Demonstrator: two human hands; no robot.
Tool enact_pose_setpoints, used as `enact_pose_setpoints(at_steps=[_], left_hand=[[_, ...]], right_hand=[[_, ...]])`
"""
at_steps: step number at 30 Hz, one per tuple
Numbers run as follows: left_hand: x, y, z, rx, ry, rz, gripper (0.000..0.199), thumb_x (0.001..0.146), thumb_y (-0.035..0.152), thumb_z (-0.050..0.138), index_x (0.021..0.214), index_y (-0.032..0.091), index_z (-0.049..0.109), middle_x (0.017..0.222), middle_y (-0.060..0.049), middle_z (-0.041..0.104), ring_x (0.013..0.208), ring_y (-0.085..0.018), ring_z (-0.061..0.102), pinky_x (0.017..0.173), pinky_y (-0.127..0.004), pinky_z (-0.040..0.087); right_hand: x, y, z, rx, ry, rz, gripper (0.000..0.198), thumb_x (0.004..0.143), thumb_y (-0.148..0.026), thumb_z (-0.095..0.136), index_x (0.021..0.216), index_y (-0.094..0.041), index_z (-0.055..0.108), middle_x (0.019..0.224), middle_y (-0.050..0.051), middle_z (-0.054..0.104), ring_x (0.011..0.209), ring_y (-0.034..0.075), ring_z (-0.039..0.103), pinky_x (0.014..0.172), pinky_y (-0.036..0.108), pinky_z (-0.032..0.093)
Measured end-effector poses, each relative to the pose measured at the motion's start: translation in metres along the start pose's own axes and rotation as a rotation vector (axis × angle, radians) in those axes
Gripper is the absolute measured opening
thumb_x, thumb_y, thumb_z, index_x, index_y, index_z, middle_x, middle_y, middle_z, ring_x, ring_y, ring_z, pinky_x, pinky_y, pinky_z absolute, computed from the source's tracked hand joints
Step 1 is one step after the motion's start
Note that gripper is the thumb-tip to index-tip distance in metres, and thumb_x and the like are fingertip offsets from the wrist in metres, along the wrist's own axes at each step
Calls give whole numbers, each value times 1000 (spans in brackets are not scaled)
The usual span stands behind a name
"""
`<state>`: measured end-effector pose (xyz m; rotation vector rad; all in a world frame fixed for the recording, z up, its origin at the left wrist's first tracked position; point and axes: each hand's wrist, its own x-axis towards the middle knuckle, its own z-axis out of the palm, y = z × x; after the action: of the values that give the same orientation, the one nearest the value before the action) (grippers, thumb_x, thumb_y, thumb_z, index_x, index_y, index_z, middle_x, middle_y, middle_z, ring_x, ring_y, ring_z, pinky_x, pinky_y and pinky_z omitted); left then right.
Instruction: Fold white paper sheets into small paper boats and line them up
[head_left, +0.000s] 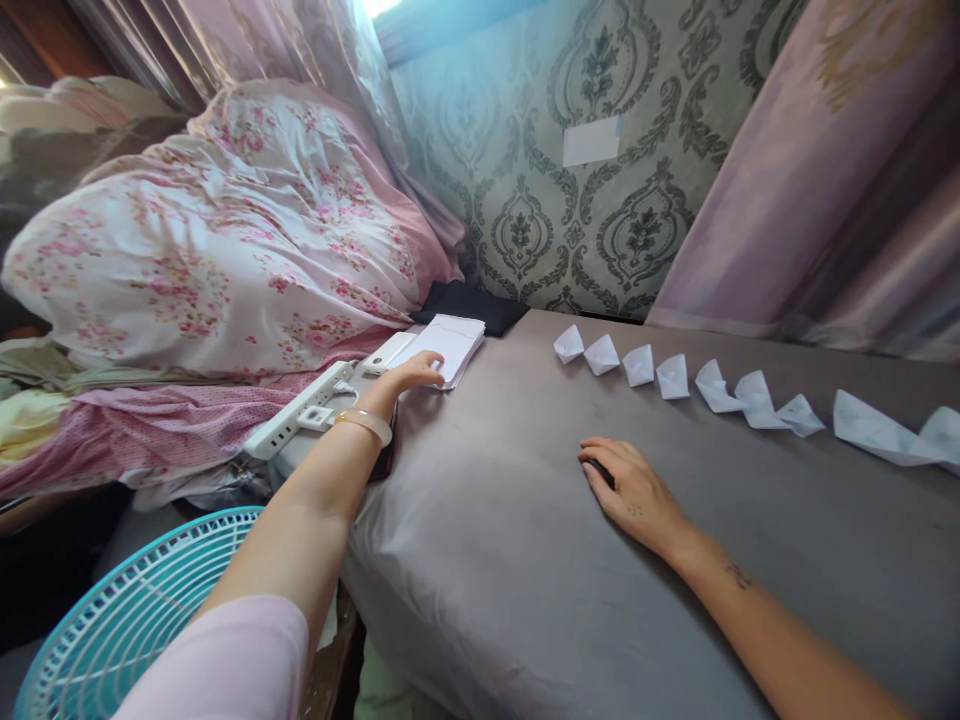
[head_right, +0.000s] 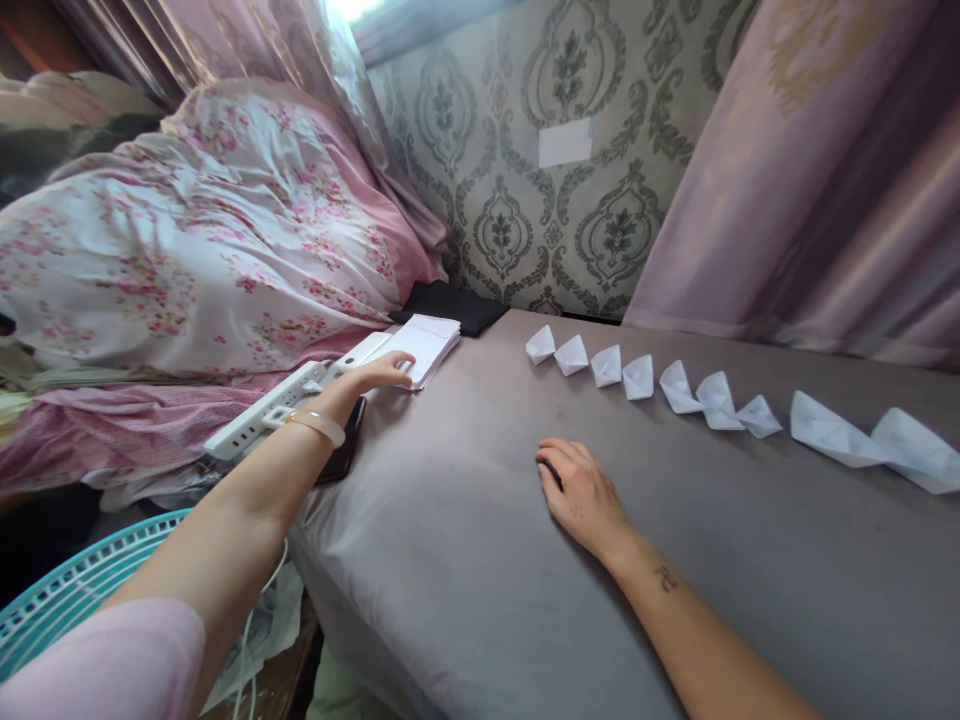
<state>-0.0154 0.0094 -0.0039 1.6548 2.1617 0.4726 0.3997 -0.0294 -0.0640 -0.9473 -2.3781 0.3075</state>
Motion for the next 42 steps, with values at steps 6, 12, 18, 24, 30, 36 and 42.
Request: enact_pose_setpoints(at_steps=[6, 12, 18, 24, 30, 36, 42], left_hand=[[-7, -1, 5, -72, 92, 33, 41, 77, 32, 52, 111, 14, 68, 100, -2, 71, 96, -21, 63, 88, -28, 49], [-7, 4, 14, -107, 385, 9, 35, 83, 24, 48, 105, 12, 71, 95, -5, 74, 100, -24, 64, 91, -32, 47], [-28, 39, 27, -107, 535, 82, 35, 87, 27, 46, 110, 16, 70, 111, -9, 71, 105, -24, 63, 97, -34, 44], [-107, 106, 72, 156, 169, 467, 31, 93, 30, 38, 107, 19, 65, 97, -9, 72, 90, -23, 66, 82, -34, 48], [-188, 175, 108, 352, -266, 888, 27, 83, 9, 43, 107, 18, 53, 92, -8, 68, 88, -23, 65, 69, -30, 47], [-224, 213, 125, 437, -375, 1054, 18, 84, 11, 50, 101, 16, 55, 91, -12, 66, 80, -24, 63, 55, -32, 45], [-219, 221, 118, 202, -395, 1008, 46, 89, 59, 47, 76, 18, 64, 77, -13, 67, 78, -26, 64, 62, -35, 47]], right_hand=[[0, -1, 0, 10, 1, 9, 22, 92, -22, 45, 98, -20, 66, 114, 9, 66, 106, 25, 58, 94, 46, 49], [-1, 1, 1, 12, 20, 6, 23, 91, -22, 45, 98, -21, 66, 114, 9, 67, 106, 25, 59, 93, 44, 50], [0, 0, 1, 27, 30, 7, 23, 90, -23, 45, 96, -21, 68, 113, 9, 68, 106, 25, 61, 93, 43, 50], [6, 1, -5, 191, 249, 314, 24, 86, -28, 48, 95, -20, 69, 94, 8, 74, 79, 21, 69, 79, 36, 55], [9, 37, -18, 279, 412, 545, 23, 81, -27, 51, 93, -18, 69, 93, 9, 76, 88, 22, 70, 83, 37, 54], [4, 48, -27, 284, 163, 530, 28, 85, -36, 54, 91, -15, 71, 88, 10, 74, 82, 21, 68, 79, 35, 52], [2, 27, -46, 104, -182, 298, 33, 69, -34, 74, 99, -21, 72, 103, 7, 67, 91, 21, 62, 83, 34, 49]])
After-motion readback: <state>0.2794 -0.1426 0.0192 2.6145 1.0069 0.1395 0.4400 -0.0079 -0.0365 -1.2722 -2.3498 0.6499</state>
